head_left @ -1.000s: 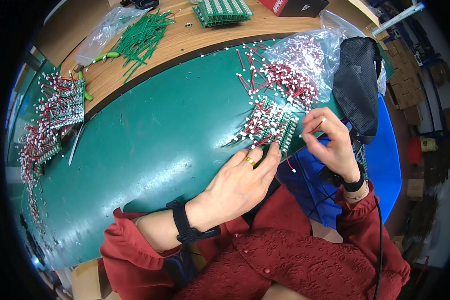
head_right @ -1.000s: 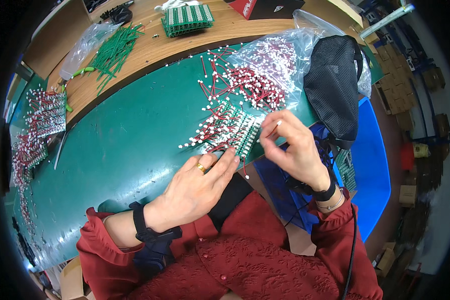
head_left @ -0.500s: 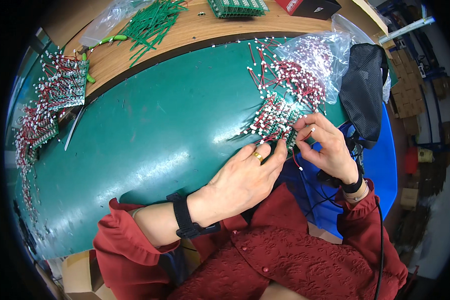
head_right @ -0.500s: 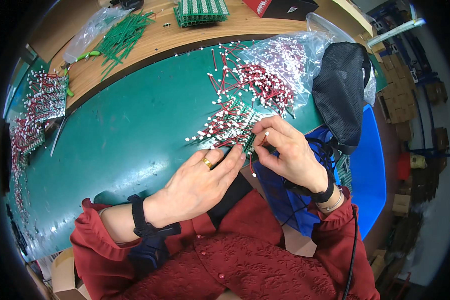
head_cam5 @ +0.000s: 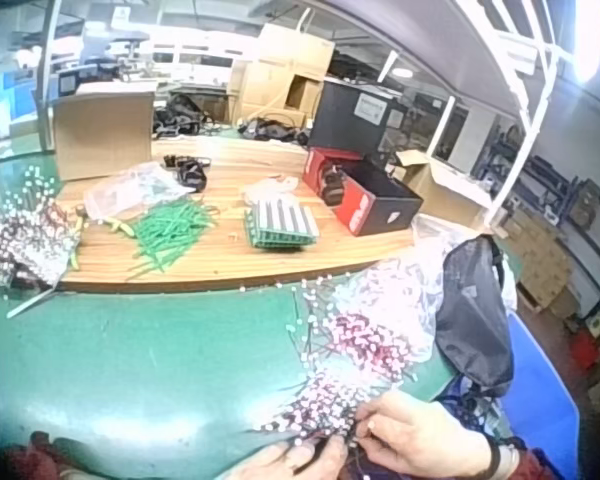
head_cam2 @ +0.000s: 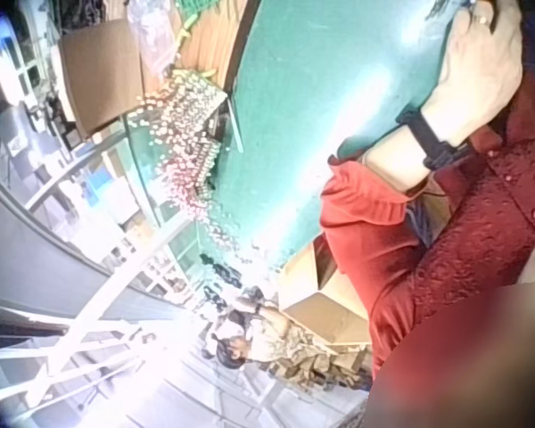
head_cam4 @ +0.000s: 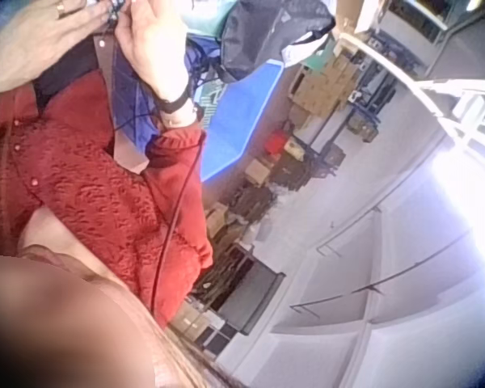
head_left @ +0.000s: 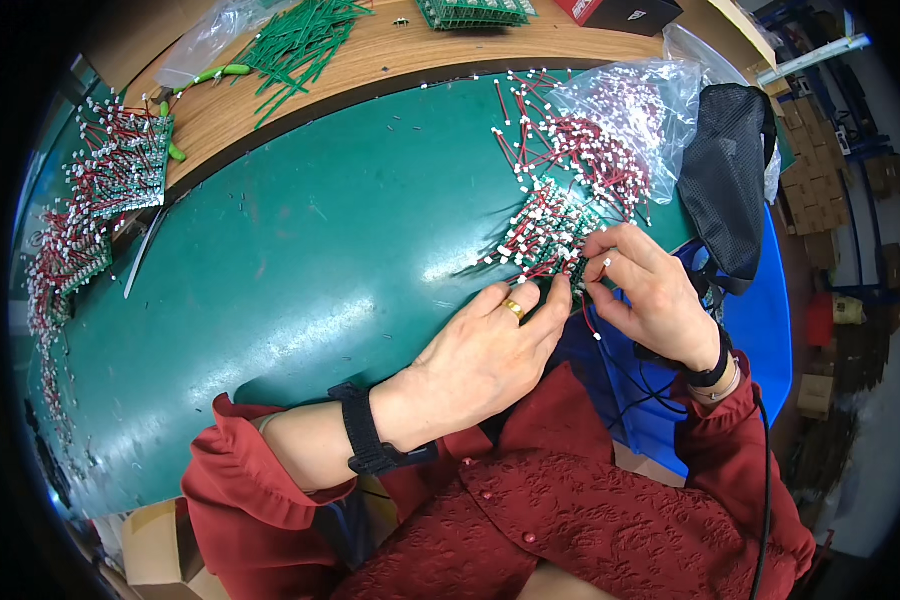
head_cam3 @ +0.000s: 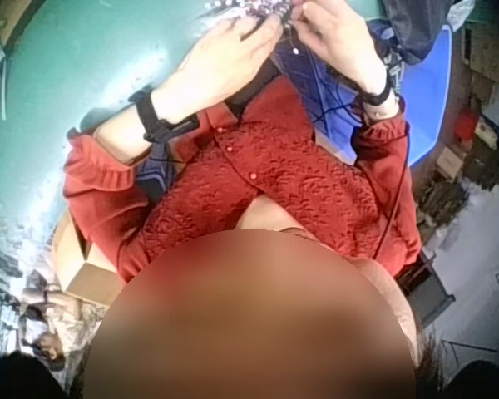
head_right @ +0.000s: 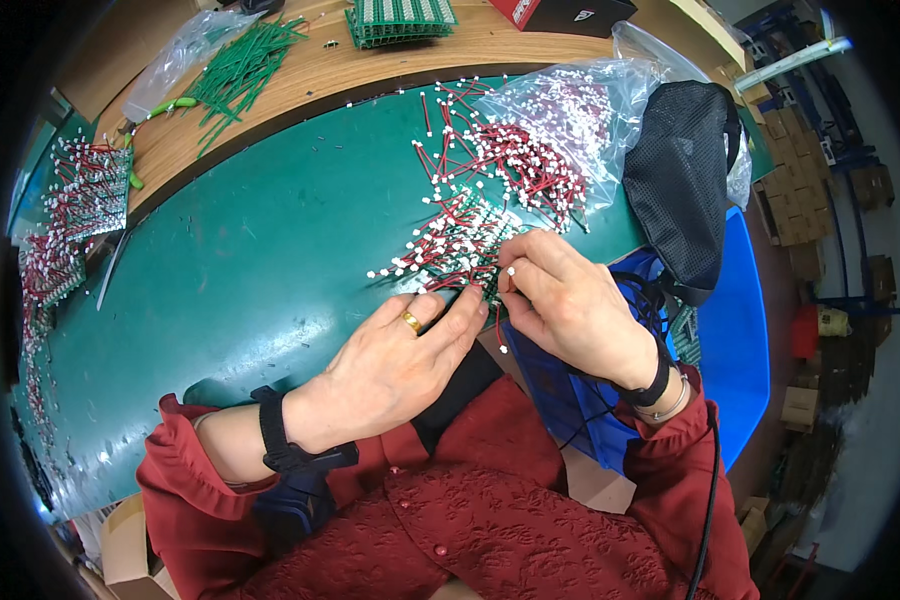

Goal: The person inserts small red and white components into a green circuit board by hand. They pick up the components from a pile on the table and place them into the board's holes one by one.

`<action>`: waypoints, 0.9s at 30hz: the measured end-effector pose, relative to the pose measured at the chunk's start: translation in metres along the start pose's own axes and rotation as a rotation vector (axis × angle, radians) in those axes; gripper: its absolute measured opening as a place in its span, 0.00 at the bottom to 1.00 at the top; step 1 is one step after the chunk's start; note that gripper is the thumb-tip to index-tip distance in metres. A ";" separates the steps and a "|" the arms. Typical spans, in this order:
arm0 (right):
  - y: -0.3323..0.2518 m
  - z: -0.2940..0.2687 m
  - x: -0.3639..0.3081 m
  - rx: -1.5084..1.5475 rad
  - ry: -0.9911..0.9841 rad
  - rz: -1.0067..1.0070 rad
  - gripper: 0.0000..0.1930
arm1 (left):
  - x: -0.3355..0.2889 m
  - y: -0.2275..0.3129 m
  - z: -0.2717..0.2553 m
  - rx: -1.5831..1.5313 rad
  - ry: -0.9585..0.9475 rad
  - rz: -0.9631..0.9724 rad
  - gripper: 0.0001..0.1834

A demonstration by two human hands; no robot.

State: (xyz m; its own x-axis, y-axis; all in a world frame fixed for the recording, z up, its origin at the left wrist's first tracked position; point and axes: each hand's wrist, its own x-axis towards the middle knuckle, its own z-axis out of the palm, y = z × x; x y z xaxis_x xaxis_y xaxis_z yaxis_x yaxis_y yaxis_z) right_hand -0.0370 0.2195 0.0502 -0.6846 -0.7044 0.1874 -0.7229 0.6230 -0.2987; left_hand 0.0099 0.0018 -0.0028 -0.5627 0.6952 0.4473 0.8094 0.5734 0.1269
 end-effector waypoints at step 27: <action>0.050 0.007 -0.026 0.047 0.324 0.422 0.04 | 0.001 -0.001 -0.003 -0.031 -0.069 0.006 0.29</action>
State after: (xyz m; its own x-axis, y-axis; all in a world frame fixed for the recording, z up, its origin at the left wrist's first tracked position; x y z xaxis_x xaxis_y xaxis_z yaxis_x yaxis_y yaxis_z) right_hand -0.0548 0.2671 0.0238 -0.9141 -0.2503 0.3191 -0.3787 0.8082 -0.4511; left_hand 0.0090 0.0008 0.0000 -0.5670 0.7277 0.3859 0.8171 0.5560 0.1521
